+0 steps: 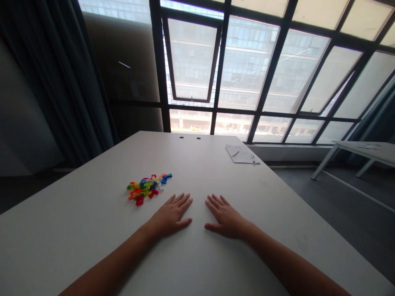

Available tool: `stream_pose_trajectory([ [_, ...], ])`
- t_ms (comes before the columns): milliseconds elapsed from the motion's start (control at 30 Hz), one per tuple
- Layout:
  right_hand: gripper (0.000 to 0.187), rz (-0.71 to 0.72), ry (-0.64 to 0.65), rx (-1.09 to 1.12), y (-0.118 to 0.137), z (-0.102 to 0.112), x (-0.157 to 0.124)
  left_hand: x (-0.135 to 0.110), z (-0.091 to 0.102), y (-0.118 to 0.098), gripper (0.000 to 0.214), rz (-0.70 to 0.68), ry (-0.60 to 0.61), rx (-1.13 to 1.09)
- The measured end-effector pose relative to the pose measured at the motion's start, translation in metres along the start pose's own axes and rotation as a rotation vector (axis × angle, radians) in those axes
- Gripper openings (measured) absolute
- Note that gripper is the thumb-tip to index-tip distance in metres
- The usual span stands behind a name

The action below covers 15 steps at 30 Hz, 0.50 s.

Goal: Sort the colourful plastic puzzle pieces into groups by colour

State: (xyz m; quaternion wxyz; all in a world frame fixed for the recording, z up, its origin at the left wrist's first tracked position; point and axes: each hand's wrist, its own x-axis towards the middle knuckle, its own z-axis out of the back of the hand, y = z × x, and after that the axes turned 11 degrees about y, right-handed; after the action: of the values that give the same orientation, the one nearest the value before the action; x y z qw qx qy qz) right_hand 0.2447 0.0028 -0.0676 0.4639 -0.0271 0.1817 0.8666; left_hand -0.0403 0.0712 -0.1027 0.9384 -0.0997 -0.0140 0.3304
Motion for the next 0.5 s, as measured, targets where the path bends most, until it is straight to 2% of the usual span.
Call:
stream_pose_trajectory([
  [500,0.094,-0.001,-0.008,0.011,-0.0014,-0.0014,0.0007,-0.0011,-0.0006,-0.0002,0.073,-0.008,-0.014,0.012],
])
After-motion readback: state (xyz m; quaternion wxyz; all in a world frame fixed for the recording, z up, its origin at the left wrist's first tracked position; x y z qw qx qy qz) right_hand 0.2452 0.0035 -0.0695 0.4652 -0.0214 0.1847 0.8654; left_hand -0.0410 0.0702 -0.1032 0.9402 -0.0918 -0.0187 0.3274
